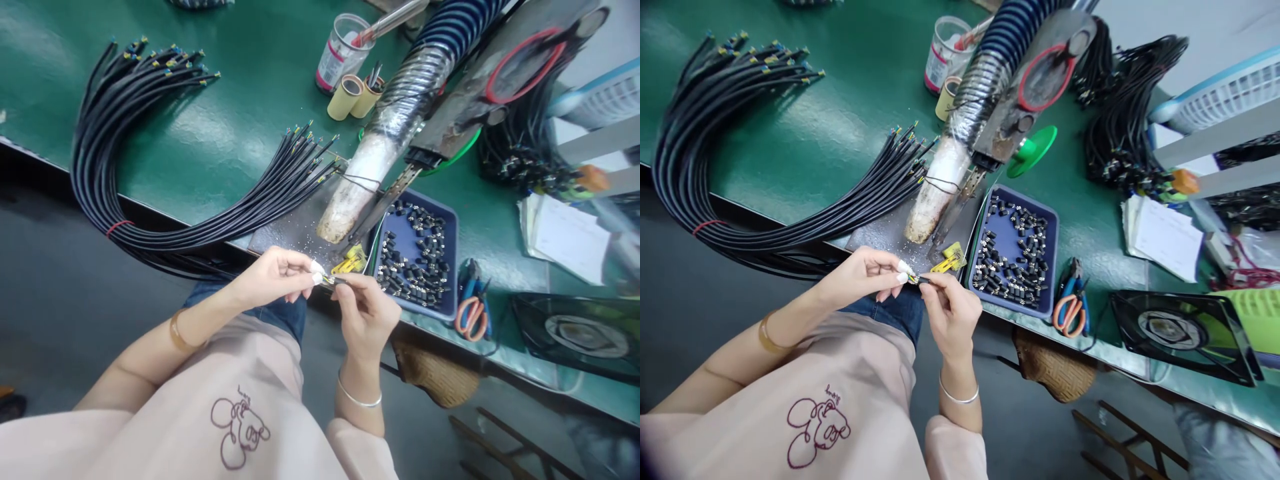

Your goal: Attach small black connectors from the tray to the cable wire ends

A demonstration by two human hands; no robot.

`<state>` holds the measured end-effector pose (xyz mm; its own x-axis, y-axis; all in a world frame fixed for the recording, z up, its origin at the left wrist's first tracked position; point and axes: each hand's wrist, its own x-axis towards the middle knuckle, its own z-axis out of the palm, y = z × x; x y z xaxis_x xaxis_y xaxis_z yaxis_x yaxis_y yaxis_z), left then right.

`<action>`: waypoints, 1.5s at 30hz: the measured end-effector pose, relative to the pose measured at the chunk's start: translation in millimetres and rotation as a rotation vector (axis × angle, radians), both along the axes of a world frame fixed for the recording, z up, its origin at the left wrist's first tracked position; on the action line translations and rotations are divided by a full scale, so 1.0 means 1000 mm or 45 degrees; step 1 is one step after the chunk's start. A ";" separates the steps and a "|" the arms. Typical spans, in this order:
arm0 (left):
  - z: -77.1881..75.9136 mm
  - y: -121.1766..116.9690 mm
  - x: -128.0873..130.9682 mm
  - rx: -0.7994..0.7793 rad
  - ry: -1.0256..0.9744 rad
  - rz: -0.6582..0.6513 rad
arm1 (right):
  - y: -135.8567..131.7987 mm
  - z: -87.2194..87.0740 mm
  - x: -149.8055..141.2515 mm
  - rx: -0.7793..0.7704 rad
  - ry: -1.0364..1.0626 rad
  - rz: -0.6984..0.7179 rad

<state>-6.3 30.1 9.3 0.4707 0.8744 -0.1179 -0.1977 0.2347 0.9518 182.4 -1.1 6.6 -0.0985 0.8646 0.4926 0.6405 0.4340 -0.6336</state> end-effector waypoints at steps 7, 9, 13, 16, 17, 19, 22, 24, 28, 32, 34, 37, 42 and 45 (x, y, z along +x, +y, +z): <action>-0.005 -0.008 0.010 0.599 0.312 0.296 | -0.004 0.022 -0.004 0.226 -0.423 0.007; -0.007 -0.010 0.012 0.772 0.401 0.371 | -0.003 0.022 -0.009 0.244 -0.466 0.007; -0.011 -0.014 0.016 0.893 0.419 0.528 | -0.002 0.015 -0.017 0.171 -0.358 -0.114; -0.013 -0.015 0.017 0.721 0.332 0.530 | -0.002 0.009 -0.018 -0.059 -0.072 -0.075; -0.013 -0.015 0.017 0.621 0.281 0.489 | -0.002 0.007 -0.017 -0.133 0.020 -0.034; -0.012 -0.013 0.014 0.431 0.163 0.395 | -0.002 0.004 -0.013 -0.193 0.128 0.012; -0.009 -0.010 0.011 0.260 0.036 0.308 | -0.002 0.001 -0.007 -0.080 0.147 -0.105; -0.006 -0.008 0.009 0.189 0.006 0.275 | -0.003 0.002 -0.003 -0.067 0.125 -0.170; -0.001 -0.004 0.008 0.037 -0.020 0.207 | -0.003 0.006 -0.001 -0.226 0.151 -0.103; -0.001 -0.002 0.009 -0.009 -0.026 0.173 | -0.003 0.007 -0.003 -0.291 0.248 -0.075; -0.002 -0.002 0.011 0.022 -0.006 0.202 | -0.003 0.006 -0.004 -0.295 0.273 -0.087; -0.001 -0.002 0.014 0.090 0.023 0.263 | -0.003 0.005 -0.005 -0.273 0.290 -0.094; 0.002 -0.002 0.016 0.136 0.038 0.295 | -0.002 0.004 -0.005 -0.248 0.298 -0.096; 0.003 -0.002 0.018 0.126 0.046 0.307 | -0.002 0.002 -0.004 -0.245 0.251 -0.104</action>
